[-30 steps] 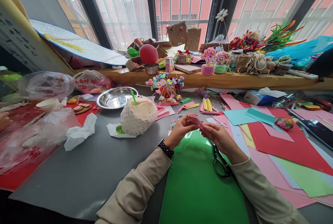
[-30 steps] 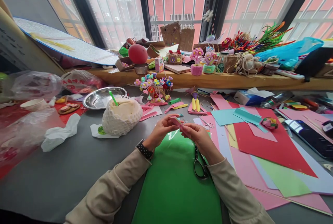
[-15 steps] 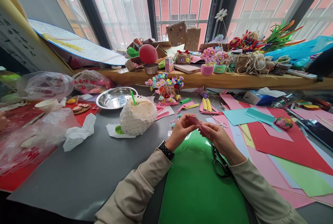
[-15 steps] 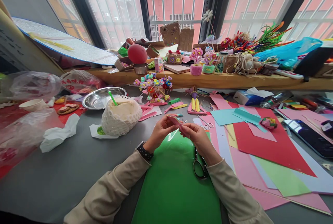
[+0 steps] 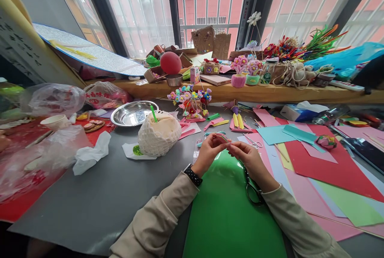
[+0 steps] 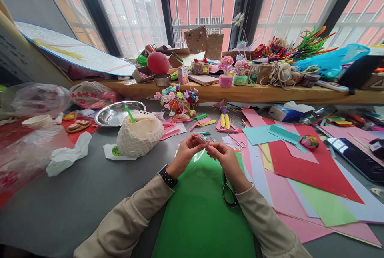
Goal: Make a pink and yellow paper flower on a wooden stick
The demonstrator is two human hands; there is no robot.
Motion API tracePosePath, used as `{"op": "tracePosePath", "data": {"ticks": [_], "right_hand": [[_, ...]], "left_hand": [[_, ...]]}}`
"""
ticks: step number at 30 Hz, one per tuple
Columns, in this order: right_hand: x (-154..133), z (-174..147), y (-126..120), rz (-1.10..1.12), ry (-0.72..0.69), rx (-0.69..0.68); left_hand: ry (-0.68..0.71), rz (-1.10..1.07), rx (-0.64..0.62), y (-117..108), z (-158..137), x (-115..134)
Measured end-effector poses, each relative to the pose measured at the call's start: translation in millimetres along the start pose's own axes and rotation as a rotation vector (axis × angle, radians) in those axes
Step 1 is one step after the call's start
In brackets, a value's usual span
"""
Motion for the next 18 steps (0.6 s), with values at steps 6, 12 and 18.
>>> {"op": "tracePosePath", "data": {"ticks": [6, 12, 18], "right_hand": [[-5, 0, -1, -0.094, -0.034, 0.024], [-13, -1, -6, -0.346, -0.140, 0.066], [-25, -3, -6, -0.694, -0.367, 0.037]], "left_hand": [[-0.031, 0.029, -0.045, -1, 2, -4], [-0.014, 0.164, -0.085, -7, 7, 0], [0.229, 0.712, -0.212, -12, 7, 26]]}}
Point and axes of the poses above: each hand's wrist, its own z-axis towards the middle knuckle, its own y-axis out of the palm, x = y × z, the point moved 4 cm from there along z, towards the middle knuckle, and after that the axes turned 2 degrees about -x, right-handed, at the moved point
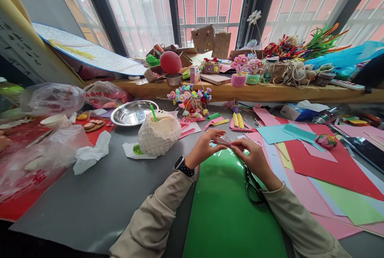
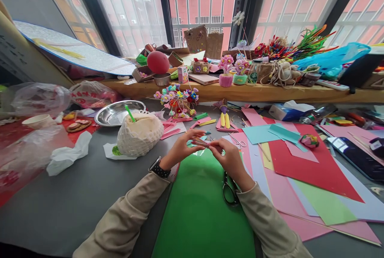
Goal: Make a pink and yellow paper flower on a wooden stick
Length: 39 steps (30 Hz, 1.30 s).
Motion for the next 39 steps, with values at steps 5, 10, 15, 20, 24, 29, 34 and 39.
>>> {"op": "tracePosePath", "data": {"ticks": [5, 10, 15, 20, 24, 29, 34, 39], "right_hand": [[-6, 0, 4, -0.108, -0.104, -0.057], [-4, -1, 6, -0.112, -0.100, -0.094], [-2, 0, 7, -0.125, -0.111, -0.123], [-2, 0, 8, -0.148, -0.129, -0.140], [-2, 0, 9, -0.158, -0.132, -0.138], [-3, 0, 10, -0.165, -0.137, -0.140], [-5, -1, 10, -0.222, -0.181, -0.145], [-9, -2, 13, -0.379, -0.289, -0.123]], "left_hand": [[0.104, 0.366, -0.150, 3, -4, 5], [0.112, 0.532, -0.202, 6, -6, 5], [0.091, 0.616, -0.223, 8, -6, 4], [0.103, 0.604, -0.207, 8, -6, 6], [0.094, 0.666, -0.249, 10, -8, 4], [0.091, 0.695, -0.234, 11, -8, -1], [0.106, 0.738, -0.239, 12, -8, -1], [0.085, 0.714, -0.217, 13, -8, -2]]}}
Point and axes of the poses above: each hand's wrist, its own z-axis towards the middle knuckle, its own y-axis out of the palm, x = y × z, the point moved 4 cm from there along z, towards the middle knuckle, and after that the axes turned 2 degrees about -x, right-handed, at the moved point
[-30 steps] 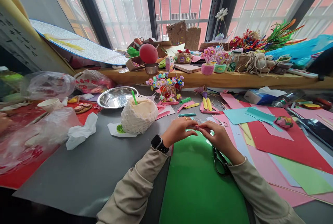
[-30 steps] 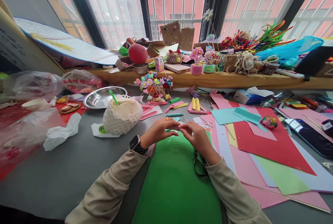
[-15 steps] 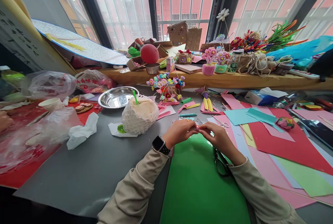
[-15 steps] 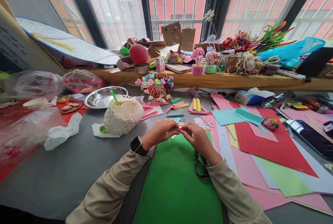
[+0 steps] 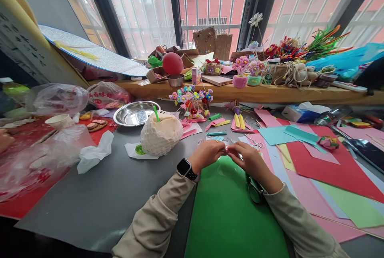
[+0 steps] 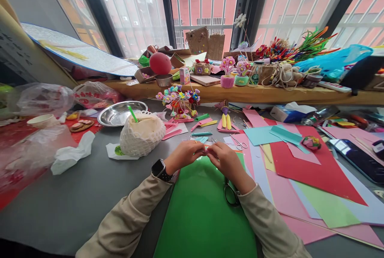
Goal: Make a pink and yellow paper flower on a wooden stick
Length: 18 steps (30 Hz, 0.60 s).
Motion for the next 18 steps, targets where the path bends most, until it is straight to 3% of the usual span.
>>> {"op": "tracePosePath", "data": {"ticks": [9, 18], "right_hand": [[-11, 1, 3, -0.374, -0.166, 0.013], [-13, 11, -2, -0.481, -0.352, -0.188]], "left_hand": [[-0.014, -0.020, -0.003, 4, 0, -1], [0.055, -0.021, -0.070, 9, 2, 2]]}}
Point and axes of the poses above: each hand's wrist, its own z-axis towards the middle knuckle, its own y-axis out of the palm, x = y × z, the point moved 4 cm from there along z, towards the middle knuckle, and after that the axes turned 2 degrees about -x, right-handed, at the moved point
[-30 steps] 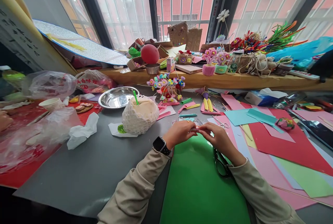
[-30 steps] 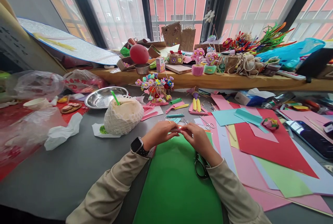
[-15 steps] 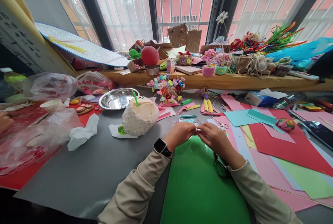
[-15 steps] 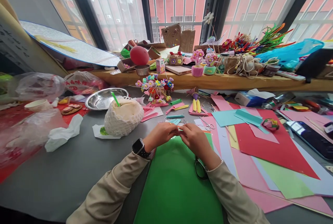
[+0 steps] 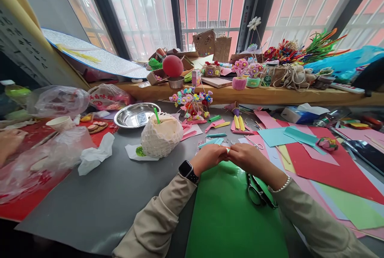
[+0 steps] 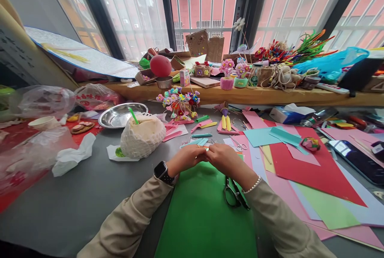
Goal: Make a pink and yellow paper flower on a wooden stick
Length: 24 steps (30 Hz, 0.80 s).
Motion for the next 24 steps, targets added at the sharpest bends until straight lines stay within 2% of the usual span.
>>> {"op": "tracePosePath", "data": {"ticks": [3, 6, 10, 14, 19, 24], "right_hand": [[0.2, 1.4, -2.1, 0.020, -0.071, -0.021], [2.9, 0.4, -6.2, 0.118, -0.080, -0.051], [4.5, 1.4, -9.7, 0.255, -0.040, -0.203], [2.2, 5.6, -9.8, 0.234, -0.008, -0.326], [2.3, 6.3, -7.2, 0.256, -0.014, -0.315], [5.3, 3.8, -5.5, 0.361, 0.015, -0.319]], "left_hand": [[-0.008, -0.084, -0.036, -2.2, -0.2, -0.9], [0.019, -0.231, -0.085, -2.5, -0.1, -0.2], [0.031, -0.371, -0.199, 1.3, -0.1, 2.0], [-0.013, -0.357, -0.279, 3.9, -0.7, 1.6], [-0.022, -0.344, -0.279, 3.2, -1.0, -1.5], [-0.042, -0.453, -0.307, 2.7, -2.4, -4.7]]}}
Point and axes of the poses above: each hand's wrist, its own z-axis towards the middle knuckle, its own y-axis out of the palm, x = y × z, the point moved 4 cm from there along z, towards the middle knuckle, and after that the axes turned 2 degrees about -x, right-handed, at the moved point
